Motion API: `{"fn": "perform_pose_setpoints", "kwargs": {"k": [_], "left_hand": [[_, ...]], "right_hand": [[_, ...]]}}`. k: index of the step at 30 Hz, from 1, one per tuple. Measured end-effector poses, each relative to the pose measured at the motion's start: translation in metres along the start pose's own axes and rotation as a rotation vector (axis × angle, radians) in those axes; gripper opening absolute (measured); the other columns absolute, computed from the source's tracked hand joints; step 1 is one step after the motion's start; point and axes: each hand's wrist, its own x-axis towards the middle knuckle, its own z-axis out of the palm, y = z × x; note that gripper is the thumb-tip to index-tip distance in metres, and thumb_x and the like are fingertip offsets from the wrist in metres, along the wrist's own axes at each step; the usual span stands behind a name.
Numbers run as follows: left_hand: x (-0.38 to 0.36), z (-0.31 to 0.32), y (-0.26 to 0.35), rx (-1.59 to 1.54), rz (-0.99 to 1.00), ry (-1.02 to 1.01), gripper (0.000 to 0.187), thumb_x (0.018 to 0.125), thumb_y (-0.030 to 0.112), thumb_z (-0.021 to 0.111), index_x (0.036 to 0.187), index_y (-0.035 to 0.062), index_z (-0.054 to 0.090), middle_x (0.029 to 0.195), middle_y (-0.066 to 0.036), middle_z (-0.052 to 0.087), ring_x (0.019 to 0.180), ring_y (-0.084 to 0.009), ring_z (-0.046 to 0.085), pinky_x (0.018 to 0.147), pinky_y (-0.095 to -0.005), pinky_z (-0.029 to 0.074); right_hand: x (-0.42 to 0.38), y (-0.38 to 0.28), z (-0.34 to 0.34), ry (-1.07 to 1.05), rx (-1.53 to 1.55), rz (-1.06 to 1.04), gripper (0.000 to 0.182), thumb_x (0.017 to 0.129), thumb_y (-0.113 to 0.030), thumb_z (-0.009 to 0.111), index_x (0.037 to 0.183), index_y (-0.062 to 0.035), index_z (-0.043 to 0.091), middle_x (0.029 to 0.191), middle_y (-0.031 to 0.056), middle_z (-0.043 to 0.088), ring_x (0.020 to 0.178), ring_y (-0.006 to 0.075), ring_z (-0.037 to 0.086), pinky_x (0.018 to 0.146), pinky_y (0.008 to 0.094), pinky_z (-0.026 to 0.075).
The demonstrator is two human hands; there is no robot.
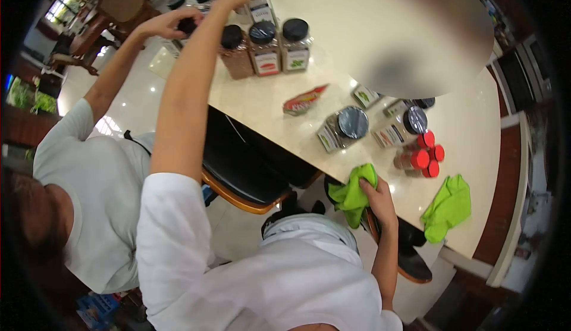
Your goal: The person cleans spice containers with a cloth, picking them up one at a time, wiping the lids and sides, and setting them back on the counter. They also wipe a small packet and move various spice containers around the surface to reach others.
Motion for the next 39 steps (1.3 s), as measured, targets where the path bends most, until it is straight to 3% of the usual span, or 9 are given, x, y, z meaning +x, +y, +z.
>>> {"fn": "perform_pose_setpoints", "kwargs": {"k": [1, 8, 16, 18, 21, 22, 26, 34, 39], "left_hand": [[0.017, 0.011, -0.011, -0.086, 0.050, -0.037, 0.062, 0.062, 0.050, 0.075, 0.100, 0.0005, 0.068, 0.082, -0.021, 0.067, 0.082, -0.0290, 0.067, 0.076, -0.0400, 0.054], [-0.017, 0.043, 0.043, -0.104, 0.361, 0.038, 0.044, 0.063, 0.037, 0.076, 0.080, -0.0026, 0.066, 0.081, -0.022, 0.065, 0.076, -0.0310, 0.064, 0.069, -0.0385, 0.050], [-0.087, 0.019, 0.143, 0.175, 0.441, 0.068, 0.077, 0.069, 0.059, 0.065, 0.119, 0.0020, 0.054, 0.115, -0.022, 0.058, 0.103, -0.0338, 0.058, 0.087, -0.0413, 0.047], [-0.120, 0.022, 0.190, -0.019, 0.536, -0.218, 0.082, 0.067, 0.064, 0.064, 0.119, 0.0008, 0.054, 0.119, -0.024, 0.055, 0.108, -0.0333, 0.056, 0.092, -0.0413, 0.045], [-0.162, 0.057, 0.231, 0.138, 0.643, -0.440, 0.075, 0.057, 0.058, 0.074, 0.102, -0.0010, 0.065, 0.106, -0.022, 0.063, 0.096, -0.0331, 0.063, 0.083, -0.0432, 0.051], [-0.163, 0.068, 0.231, 0.137, 0.687, -0.442, 0.085, 0.053, 0.057, 0.078, 0.112, -0.0009, 0.061, 0.110, -0.023, 0.061, 0.099, -0.0334, 0.062, 0.085, -0.0423, 0.050], [-0.119, 0.061, 0.212, 0.087, 0.606, -0.301, 0.065, 0.055, 0.051, 0.077, 0.078, -0.0084, 0.066, 0.077, -0.026, 0.064, 0.074, -0.0352, 0.065, 0.068, -0.0392, 0.053], [-0.113, 0.064, 0.204, 0.185, 0.549, -0.206, 0.051, 0.058, 0.038, 0.077, 0.073, -0.0089, 0.065, 0.071, -0.027, 0.063, 0.070, -0.0338, 0.065, 0.066, -0.0381, 0.053], [-0.087, 0.025, 0.187, 0.065, 0.392, 0.018, 0.064, 0.074, 0.053, 0.063, 0.117, 0.0062, 0.059, 0.112, -0.019, 0.061, 0.106, -0.0327, 0.057, 0.091, -0.0406, 0.045]], "right_hand": [[0.002, -0.001, 0.000, -0.007, -0.019, -0.007, 0.027, 0.089, -0.014, 0.054, 0.110, 0.0033, 0.056, 0.093, 0.0057, 0.061, 0.084, 0.0126, 0.057, 0.077, 0.0272, 0.046], [0.001, -0.007, 0.002, -0.024, -0.038, 0.000, 0.027, 0.090, -0.015, 0.054, 0.110, 0.0029, 0.055, 0.091, 0.0061, 0.062, 0.083, 0.0126, 0.058, 0.075, 0.0273, 0.046], [0.003, -0.001, 0.003, 0.001, -0.054, -0.019, 0.029, 0.090, -0.017, 0.054, 0.110, 0.0026, 0.056, 0.092, 0.0071, 0.062, 0.083, 0.0129, 0.057, 0.076, 0.0277, 0.046], [0.003, 0.002, 0.003, 0.016, -0.069, -0.024, 0.029, 0.089, -0.017, 0.054, 0.110, 0.0025, 0.056, 0.092, 0.0074, 0.062, 0.084, 0.0134, 0.058, 0.076, 0.0279, 0.046], [0.004, 0.000, 0.002, -0.014, -0.045, 0.007, 0.029, 0.089, -0.018, 0.055, 0.111, 0.0019, 0.057, 0.093, 0.0080, 0.063, 0.085, 0.0142, 0.058, 0.078, 0.0284, 0.046], [0.004, 0.002, 0.002, -0.015, -0.062, -0.015, 0.030, 0.089, -0.019, 0.055, 0.111, 0.0017, 0.057, 0.093, 0.0091, 0.063, 0.085, 0.0154, 0.058, 0.078, 0.0291, 0.046], [0.005, 0.012, -0.001, 0.004, -0.136, -0.078, 0.032, 0.088, -0.021, 0.056, 0.111, 0.0011, 0.057, 0.094, 0.0137, 0.064, 0.085, 0.0203, 0.061, 0.078, 0.0319, 0.046], [0.006, 0.006, -0.001, -0.002, -0.230, -0.078, 0.035, 0.087, -0.027, 0.056, 0.109, -0.0001, 0.057, 0.092, 0.0206, 0.064, 0.086, 0.0300, 0.063, 0.077, 0.0354, 0.047], [0.008, 0.013, -0.002, 0.019, -0.288, -0.123, 0.034, 0.087, -0.027, 0.055, 0.110, -0.0022, 0.057, 0.093, 0.0200, 0.064, 0.088, 0.0310, 0.063, 0.078, 0.0358, 0.046]]}}
